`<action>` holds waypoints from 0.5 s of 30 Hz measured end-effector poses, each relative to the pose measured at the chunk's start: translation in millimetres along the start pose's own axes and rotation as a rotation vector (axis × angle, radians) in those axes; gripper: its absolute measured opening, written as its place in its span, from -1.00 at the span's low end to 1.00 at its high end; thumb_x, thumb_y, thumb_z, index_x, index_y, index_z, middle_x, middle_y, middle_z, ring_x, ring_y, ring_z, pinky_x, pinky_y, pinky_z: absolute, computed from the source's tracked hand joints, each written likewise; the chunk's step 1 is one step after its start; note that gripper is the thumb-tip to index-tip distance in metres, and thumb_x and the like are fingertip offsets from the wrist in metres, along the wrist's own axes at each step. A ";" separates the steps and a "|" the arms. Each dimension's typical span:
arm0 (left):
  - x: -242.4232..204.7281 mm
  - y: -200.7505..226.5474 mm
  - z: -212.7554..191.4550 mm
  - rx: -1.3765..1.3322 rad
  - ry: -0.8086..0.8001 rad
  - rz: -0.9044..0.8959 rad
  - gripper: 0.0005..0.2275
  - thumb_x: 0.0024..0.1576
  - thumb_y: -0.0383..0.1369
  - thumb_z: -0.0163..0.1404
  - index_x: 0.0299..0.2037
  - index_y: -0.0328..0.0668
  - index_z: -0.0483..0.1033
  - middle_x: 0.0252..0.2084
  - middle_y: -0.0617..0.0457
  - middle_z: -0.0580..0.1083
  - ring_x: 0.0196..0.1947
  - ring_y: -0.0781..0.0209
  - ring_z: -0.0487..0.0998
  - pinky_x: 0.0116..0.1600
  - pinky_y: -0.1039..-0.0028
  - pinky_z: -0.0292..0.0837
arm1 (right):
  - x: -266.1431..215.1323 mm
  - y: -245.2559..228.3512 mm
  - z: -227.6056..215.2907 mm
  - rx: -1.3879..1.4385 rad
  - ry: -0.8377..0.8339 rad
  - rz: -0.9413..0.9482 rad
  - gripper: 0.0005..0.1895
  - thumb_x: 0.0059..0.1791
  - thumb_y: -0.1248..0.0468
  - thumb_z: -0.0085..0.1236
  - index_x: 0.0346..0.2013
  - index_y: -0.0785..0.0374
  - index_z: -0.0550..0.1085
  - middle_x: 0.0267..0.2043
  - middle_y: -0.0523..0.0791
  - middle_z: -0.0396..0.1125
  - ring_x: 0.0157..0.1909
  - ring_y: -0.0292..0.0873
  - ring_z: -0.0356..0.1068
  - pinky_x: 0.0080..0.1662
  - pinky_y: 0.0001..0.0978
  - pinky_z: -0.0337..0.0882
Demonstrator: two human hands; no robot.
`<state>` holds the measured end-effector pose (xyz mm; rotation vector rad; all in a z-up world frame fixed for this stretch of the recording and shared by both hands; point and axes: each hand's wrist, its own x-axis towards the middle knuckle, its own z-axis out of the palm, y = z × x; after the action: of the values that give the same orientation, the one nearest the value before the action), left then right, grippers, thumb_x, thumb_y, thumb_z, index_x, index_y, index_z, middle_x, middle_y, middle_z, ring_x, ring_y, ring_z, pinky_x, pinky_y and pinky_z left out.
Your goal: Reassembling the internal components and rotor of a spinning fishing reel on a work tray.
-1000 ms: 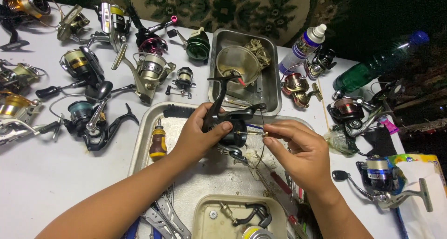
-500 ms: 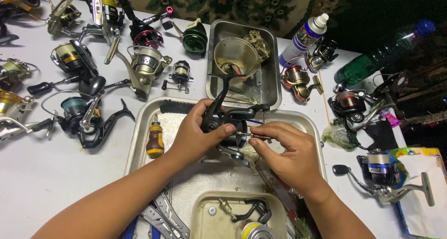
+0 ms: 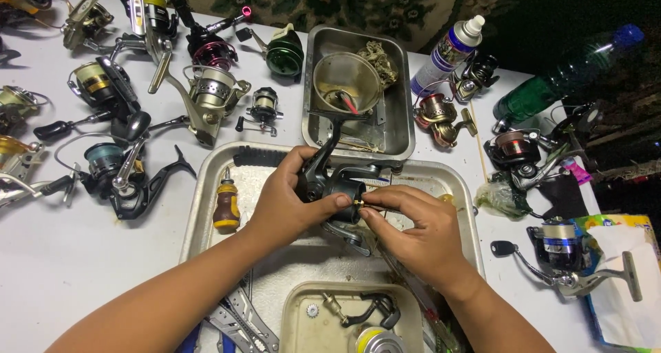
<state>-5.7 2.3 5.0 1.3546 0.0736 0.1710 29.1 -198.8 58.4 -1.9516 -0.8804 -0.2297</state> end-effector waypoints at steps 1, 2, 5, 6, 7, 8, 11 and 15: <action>1.4 0.4 -0.1 0.000 0.000 -0.001 -0.47 -0.16 -0.28 0.39 -0.01 -0.26 0.45 -0.29 -0.12 0.53 -0.22 0.18 0.51 -0.09 0.35 0.60 | 0.4 0.0 -0.4 0.000 0.000 0.001 -0.82 -0.13 0.45 0.34 -0.24 0.30 0.67 -0.34 0.00 0.59 -0.25 0.03 0.62 -0.21 -0.19 0.59; 2.9 0.9 -0.2 -0.019 -0.015 -0.011 -0.47 -0.15 -0.29 0.38 0.00 -0.27 0.44 -0.28 -0.13 0.53 -0.22 0.16 0.52 -0.09 0.34 0.61 | 0.8 0.1 -0.8 -0.013 -0.004 -0.008 -0.83 -0.13 0.45 0.34 -0.25 0.29 0.67 -0.34 -0.01 0.59 -0.26 0.03 0.62 -0.22 -0.20 0.59; 5.5 0.6 0.4 -0.051 -0.055 -0.033 -0.45 -0.14 -0.30 0.37 0.04 -0.27 0.43 -0.25 -0.15 0.55 -0.20 0.16 0.54 -0.07 0.35 0.62 | 1.5 -0.6 -1.3 -0.036 -0.001 -0.029 -0.83 -0.14 0.45 0.34 -0.26 0.28 0.67 -0.34 -0.01 0.59 -0.27 0.04 0.62 -0.23 -0.19 0.59; 6.1 0.3 0.6 -0.064 -0.081 -0.045 -0.44 -0.14 -0.29 0.37 0.06 -0.26 0.43 -0.24 -0.15 0.56 -0.20 0.17 0.54 -0.06 0.36 0.61 | 1.6 -1.0 -1.1 -0.046 0.008 -0.040 -0.83 -0.14 0.46 0.35 -0.26 0.29 0.66 -0.35 0.00 0.58 -0.27 0.06 0.62 -0.23 -0.17 0.59; 5.9 0.2 -0.1 -0.064 -0.082 -0.046 -0.44 -0.14 -0.29 0.37 0.06 -0.26 0.43 -0.24 -0.15 0.56 -0.20 0.17 0.54 -0.06 0.36 0.61 | 2.4 -0.7 -2.1 -0.045 0.009 -0.039 -0.83 -0.14 0.46 0.35 -0.26 0.29 0.66 -0.35 0.00 0.58 -0.27 0.06 0.62 -0.23 -0.17 0.59; 5.5 0.0 -0.6 -0.075 -0.103 -0.059 -0.40 -0.19 -0.31 0.39 0.08 -0.28 0.44 -0.23 -0.17 0.57 -0.19 0.17 0.55 -0.05 0.36 0.61 | 2.8 -0.5 -3.1 -0.041 0.012 -0.038 -0.83 -0.14 0.45 0.35 -0.26 0.29 0.66 -0.35 0.00 0.58 -0.27 0.04 0.62 -0.23 -0.19 0.58; 7.7 -3.8 -3.5 -0.096 -0.147 -0.077 -0.36 -0.23 -0.37 0.42 0.09 -0.30 0.42 -0.21 -0.17 0.56 -0.19 0.16 0.55 -0.04 0.39 0.62 | 4.2 1.0 -6.6 -0.029 0.004 -0.033 -0.84 -0.13 0.45 0.34 -0.26 0.28 0.66 -0.35 -0.01 0.58 -0.27 0.03 0.62 -0.22 -0.19 0.58; 10.7 -5.3 -6.5 -0.106 -0.200 -0.085 -0.37 -0.24 -0.40 0.42 0.06 -0.31 0.39 -0.20 -0.16 0.53 -0.19 0.13 0.57 -0.05 0.38 0.65 | 6.0 0.4 -9.9 -0.020 -0.026 -0.019 -0.83 -0.14 0.47 0.33 -0.26 0.30 0.66 -0.35 0.02 0.58 -0.28 0.08 0.61 -0.22 -0.14 0.57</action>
<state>4.3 9.3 -1.0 1.2537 -0.0451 -0.0325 35.5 -204.1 66.4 -1.9691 -0.9176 -0.2251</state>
